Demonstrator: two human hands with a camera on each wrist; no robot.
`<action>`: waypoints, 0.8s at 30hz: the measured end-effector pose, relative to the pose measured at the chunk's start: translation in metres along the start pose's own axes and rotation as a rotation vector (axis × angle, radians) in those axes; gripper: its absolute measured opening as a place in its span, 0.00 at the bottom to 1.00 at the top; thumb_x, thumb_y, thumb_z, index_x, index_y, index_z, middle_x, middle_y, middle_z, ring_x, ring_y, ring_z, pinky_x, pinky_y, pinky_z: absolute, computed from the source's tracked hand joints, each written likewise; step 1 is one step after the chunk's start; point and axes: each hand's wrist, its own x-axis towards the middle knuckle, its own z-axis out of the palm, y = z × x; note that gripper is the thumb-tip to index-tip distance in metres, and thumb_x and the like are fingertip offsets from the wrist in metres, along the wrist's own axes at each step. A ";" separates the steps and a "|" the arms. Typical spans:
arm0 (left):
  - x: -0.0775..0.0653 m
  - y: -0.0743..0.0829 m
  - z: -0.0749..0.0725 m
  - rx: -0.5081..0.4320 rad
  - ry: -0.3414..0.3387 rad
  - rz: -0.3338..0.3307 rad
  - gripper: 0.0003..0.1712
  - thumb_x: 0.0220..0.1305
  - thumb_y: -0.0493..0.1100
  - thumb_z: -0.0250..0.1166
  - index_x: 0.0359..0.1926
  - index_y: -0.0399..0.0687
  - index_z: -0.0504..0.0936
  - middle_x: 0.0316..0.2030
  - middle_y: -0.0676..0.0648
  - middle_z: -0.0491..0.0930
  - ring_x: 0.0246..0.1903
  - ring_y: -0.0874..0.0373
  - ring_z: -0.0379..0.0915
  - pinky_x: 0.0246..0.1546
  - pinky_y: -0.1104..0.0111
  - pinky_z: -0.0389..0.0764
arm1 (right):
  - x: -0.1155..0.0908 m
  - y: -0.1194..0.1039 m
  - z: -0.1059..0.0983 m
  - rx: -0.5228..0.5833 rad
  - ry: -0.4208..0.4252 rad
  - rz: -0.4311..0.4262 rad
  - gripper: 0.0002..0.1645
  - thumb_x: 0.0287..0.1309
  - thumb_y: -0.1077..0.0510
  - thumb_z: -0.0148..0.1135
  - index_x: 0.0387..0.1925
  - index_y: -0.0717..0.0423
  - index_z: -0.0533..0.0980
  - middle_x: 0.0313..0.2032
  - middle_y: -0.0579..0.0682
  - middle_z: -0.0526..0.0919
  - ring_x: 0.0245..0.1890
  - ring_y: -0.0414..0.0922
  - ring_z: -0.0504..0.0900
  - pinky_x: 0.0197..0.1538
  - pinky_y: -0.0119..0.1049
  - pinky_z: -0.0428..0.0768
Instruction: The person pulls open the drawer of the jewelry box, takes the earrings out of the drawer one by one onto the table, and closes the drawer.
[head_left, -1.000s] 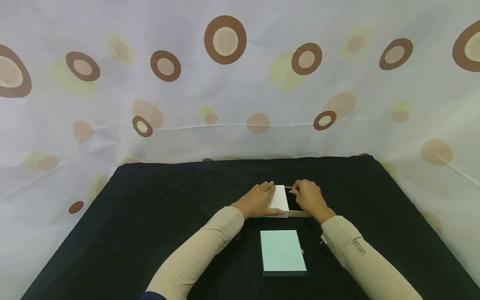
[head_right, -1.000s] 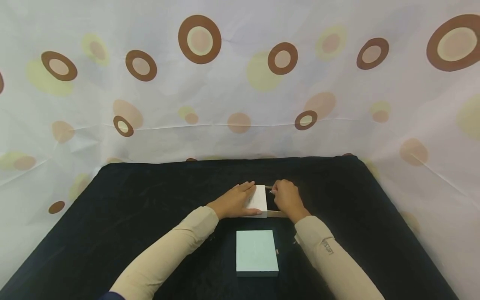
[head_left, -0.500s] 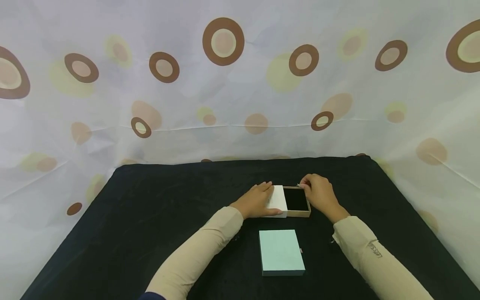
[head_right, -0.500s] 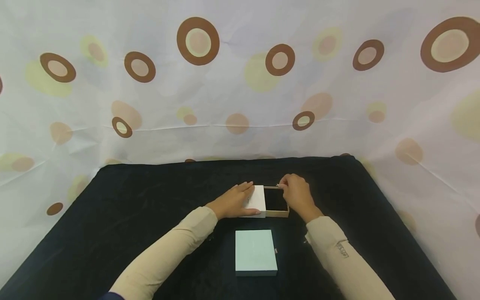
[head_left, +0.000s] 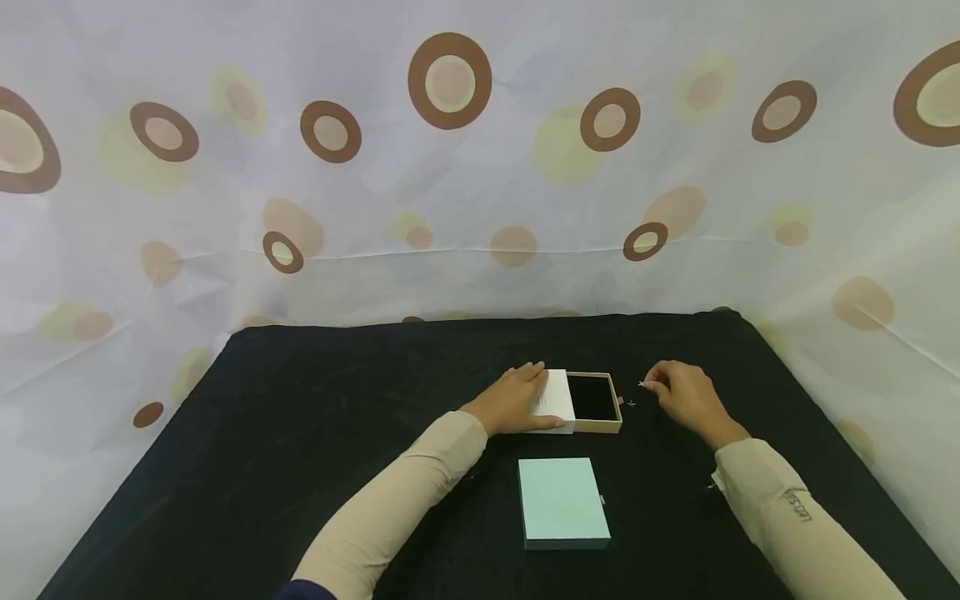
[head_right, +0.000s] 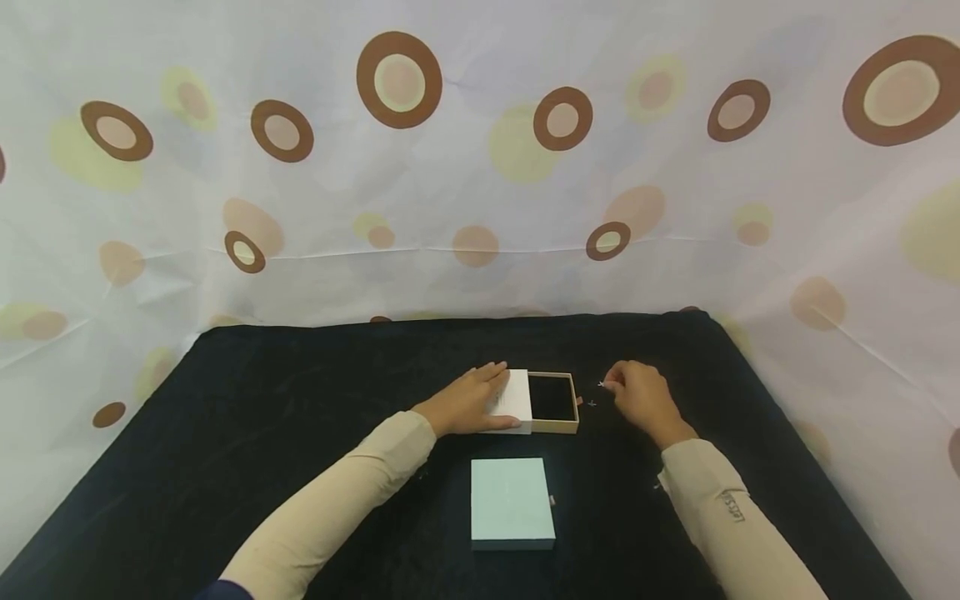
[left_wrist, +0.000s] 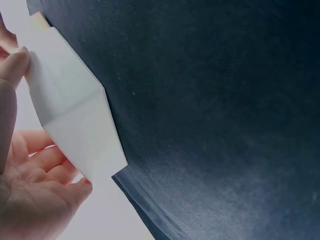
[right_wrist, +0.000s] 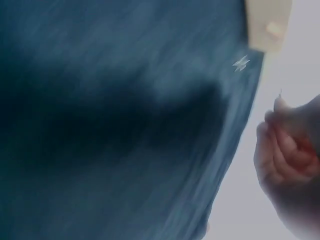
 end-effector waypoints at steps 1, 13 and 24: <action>0.000 0.000 0.000 -0.002 -0.001 0.000 0.52 0.60 0.70 0.58 0.71 0.38 0.58 0.71 0.41 0.57 0.70 0.49 0.53 0.69 0.57 0.57 | 0.000 0.003 0.000 -0.006 -0.025 -0.011 0.05 0.61 0.66 0.59 0.31 0.63 0.79 0.26 0.52 0.79 0.22 0.44 0.72 0.27 0.40 0.71; 0.002 -0.001 0.002 0.008 -0.004 0.000 0.52 0.60 0.70 0.58 0.72 0.39 0.58 0.72 0.42 0.56 0.71 0.50 0.52 0.70 0.58 0.56 | 0.001 0.018 0.007 -0.077 -0.142 -0.103 0.07 0.60 0.65 0.60 0.27 0.57 0.78 0.26 0.48 0.77 0.24 0.41 0.71 0.30 0.39 0.72; 0.001 0.000 0.002 0.013 -0.002 0.003 0.52 0.60 0.70 0.58 0.71 0.39 0.58 0.71 0.42 0.57 0.71 0.50 0.53 0.69 0.58 0.57 | 0.001 0.018 0.011 -0.091 -0.165 -0.148 0.08 0.59 0.66 0.61 0.25 0.55 0.76 0.24 0.45 0.75 0.23 0.40 0.70 0.29 0.39 0.72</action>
